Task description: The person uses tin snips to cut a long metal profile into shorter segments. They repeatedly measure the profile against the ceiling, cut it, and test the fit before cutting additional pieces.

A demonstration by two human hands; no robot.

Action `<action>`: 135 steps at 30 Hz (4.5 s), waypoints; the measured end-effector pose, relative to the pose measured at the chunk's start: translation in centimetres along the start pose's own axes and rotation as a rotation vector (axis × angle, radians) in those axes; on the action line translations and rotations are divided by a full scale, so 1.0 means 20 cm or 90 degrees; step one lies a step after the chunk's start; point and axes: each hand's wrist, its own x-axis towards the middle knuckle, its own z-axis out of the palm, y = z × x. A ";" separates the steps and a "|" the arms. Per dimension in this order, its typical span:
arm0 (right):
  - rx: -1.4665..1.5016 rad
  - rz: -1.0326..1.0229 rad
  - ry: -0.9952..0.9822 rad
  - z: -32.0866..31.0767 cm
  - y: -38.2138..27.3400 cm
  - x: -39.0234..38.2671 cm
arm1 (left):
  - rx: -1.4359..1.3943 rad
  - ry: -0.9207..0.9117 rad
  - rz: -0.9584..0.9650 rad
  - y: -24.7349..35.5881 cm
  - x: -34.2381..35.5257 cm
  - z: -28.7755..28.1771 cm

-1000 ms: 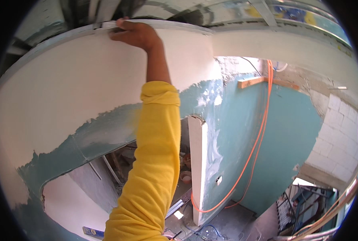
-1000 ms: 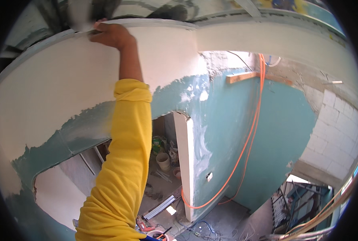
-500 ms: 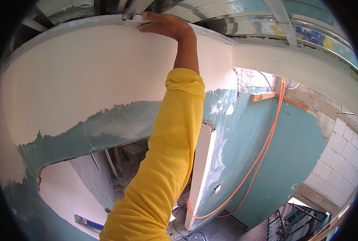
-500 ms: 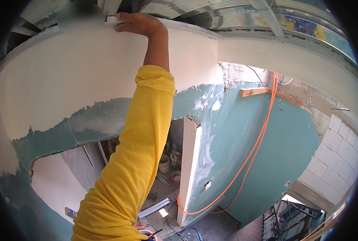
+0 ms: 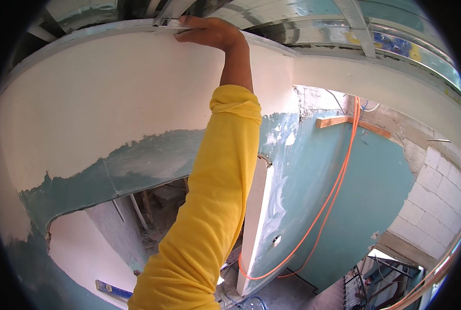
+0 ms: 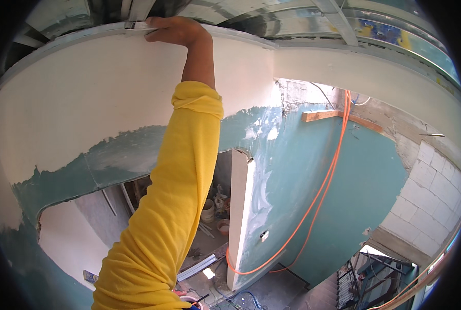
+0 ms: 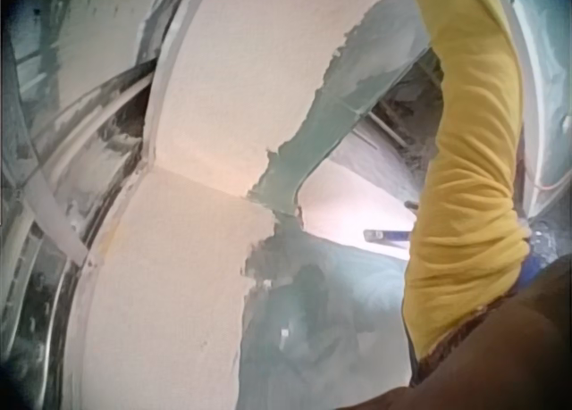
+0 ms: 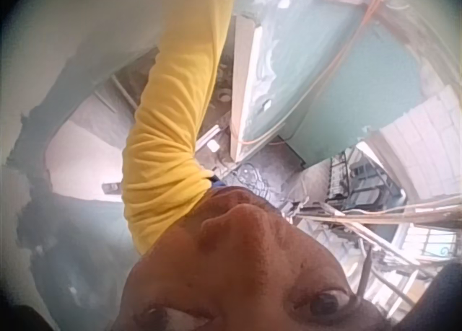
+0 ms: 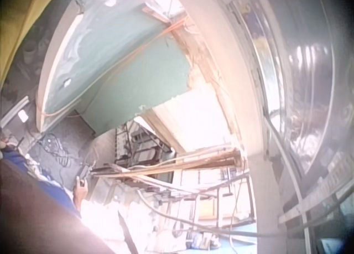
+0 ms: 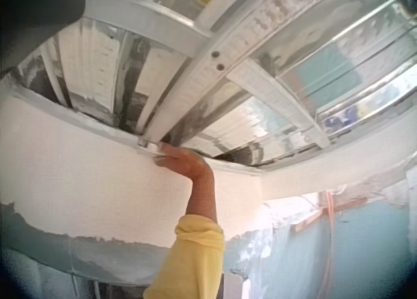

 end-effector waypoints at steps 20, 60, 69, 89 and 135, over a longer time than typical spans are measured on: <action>0.018 0.881 0.261 0.25 -1.35 -3.35 | -0.291 -0.081 0.007 0.26 0.03 -0.79; 0.259 1.120 -0.348 -0.84 -2.25 -3.64 | 0.074 -2.449 -0.721 0.13 -1.42 -3.16; 0.344 1.072 -0.361 -0.76 -2.21 -3.73 | 0.014 -2.457 -0.654 0.03 -1.47 -3.33; 0.399 1.136 -0.311 -0.65 -2.24 -3.73 | 0.101 -2.468 -0.905 0.12 -1.37 -3.23; 0.305 1.099 -0.354 -0.53 -2.35 -3.72 | 0.036 -2.476 -0.954 0.09 -1.30 -3.37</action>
